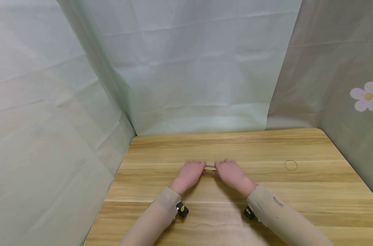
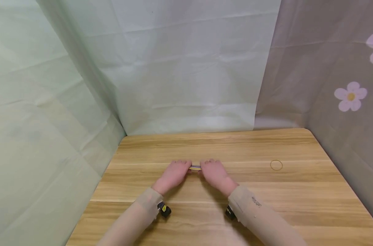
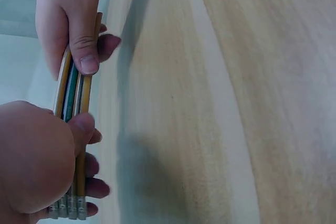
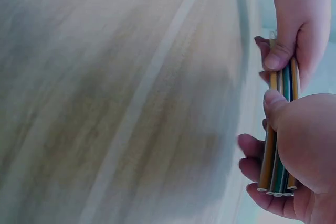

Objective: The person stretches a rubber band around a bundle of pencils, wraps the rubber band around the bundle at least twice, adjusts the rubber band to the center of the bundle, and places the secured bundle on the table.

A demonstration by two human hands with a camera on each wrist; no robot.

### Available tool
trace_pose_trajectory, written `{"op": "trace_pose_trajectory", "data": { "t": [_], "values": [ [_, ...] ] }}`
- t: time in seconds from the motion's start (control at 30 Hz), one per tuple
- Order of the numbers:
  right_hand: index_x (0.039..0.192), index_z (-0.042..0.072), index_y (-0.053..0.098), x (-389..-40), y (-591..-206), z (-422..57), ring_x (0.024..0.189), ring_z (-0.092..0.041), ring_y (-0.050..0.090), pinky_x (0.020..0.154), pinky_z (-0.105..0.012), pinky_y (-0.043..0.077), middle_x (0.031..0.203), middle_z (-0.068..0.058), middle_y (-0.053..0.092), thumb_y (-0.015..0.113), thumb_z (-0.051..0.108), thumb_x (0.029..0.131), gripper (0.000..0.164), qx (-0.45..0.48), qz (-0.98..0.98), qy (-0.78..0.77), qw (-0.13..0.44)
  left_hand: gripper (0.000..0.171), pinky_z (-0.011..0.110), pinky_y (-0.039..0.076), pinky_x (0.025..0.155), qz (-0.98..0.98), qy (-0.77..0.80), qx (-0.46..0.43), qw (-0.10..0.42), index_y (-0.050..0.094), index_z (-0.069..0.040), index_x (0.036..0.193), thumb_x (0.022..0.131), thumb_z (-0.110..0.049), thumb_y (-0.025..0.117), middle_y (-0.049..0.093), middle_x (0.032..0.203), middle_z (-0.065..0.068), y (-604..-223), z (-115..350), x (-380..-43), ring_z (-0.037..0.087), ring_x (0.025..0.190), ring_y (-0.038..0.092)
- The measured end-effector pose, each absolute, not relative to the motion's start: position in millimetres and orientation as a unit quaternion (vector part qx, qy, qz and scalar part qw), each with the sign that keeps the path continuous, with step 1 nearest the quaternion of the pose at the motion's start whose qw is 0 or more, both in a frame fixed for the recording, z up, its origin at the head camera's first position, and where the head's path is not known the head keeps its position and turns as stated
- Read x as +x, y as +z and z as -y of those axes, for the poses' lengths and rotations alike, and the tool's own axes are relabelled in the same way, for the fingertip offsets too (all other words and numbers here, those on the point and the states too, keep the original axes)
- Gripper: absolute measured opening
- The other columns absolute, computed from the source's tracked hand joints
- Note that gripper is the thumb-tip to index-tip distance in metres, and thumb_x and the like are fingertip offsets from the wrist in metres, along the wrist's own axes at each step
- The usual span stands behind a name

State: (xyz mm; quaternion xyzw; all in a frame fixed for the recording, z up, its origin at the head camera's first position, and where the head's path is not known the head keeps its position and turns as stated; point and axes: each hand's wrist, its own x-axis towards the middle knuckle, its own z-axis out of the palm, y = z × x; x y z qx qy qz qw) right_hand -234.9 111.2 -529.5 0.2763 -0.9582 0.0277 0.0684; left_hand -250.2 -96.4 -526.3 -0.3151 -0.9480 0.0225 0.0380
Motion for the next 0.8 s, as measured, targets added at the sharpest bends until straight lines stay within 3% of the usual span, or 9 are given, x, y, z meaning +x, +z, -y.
{"op": "trace_pose_trajectory", "data": {
  "t": [0.13, 0.27, 0.6, 0.8],
  "values": [
    [0.097, 0.007, 0.057, -233.9, -526.2, -111.7, 0.072, -0.025, 0.063, 0.061, -0.040, 0.054, 0.081, -0.006, 0.066, 0.075, 0.030, 0.102, 0.030, 0.278, 0.955, 0.024, 0.103, 0.013, 0.041, 0.054, 0.086, 0.947, 0.030, -0.315, 0.063, 0.063, -0.012, 0.116, 0.108, -0.022, 0.065, 0.068, 0.105, 0.006, -524.0, 95.6, -249.3, 0.024, 0.099, 0.066],
    [0.098, 0.006, 0.057, -233.3, -527.0, -111.8, 0.072, -0.025, 0.060, 0.061, -0.040, 0.054, 0.082, -0.007, 0.065, 0.076, 0.029, 0.101, 0.030, 0.278, 0.953, 0.029, 0.121, 0.015, 0.041, 0.050, 0.084, 0.947, 0.038, -0.310, 0.077, 0.060, -0.011, 0.116, 0.109, -0.023, 0.063, 0.062, 0.103, 0.006, -522.4, 95.6, -246.7, 0.023, 0.097, 0.061],
    [0.100, 0.006, 0.055, -233.3, -528.8, -113.7, 0.075, -0.025, 0.059, 0.063, -0.039, 0.054, 0.086, -0.009, 0.066, 0.076, 0.028, 0.101, 0.030, 0.284, 0.949, 0.019, 0.137, 0.027, 0.041, 0.050, 0.089, 0.951, 0.045, -0.302, 0.043, 0.059, -0.010, 0.125, 0.111, -0.032, 0.059, 0.064, 0.112, 0.006, -519.9, 92.3, -245.1, 0.022, 0.104, 0.061],
    [0.100, 0.006, 0.055, -233.5, -529.3, -114.9, 0.073, -0.025, 0.057, 0.061, -0.038, 0.052, 0.084, -0.008, 0.063, 0.078, 0.028, 0.100, 0.032, 0.290, 0.943, 0.014, 0.164, 0.021, 0.040, 0.049, 0.083, 0.950, 0.048, -0.303, 0.061, 0.058, -0.011, 0.122, 0.111, -0.029, 0.059, 0.063, 0.107, 0.005, -519.3, 91.4, -243.0, 0.022, 0.099, 0.061]
  ]
}}
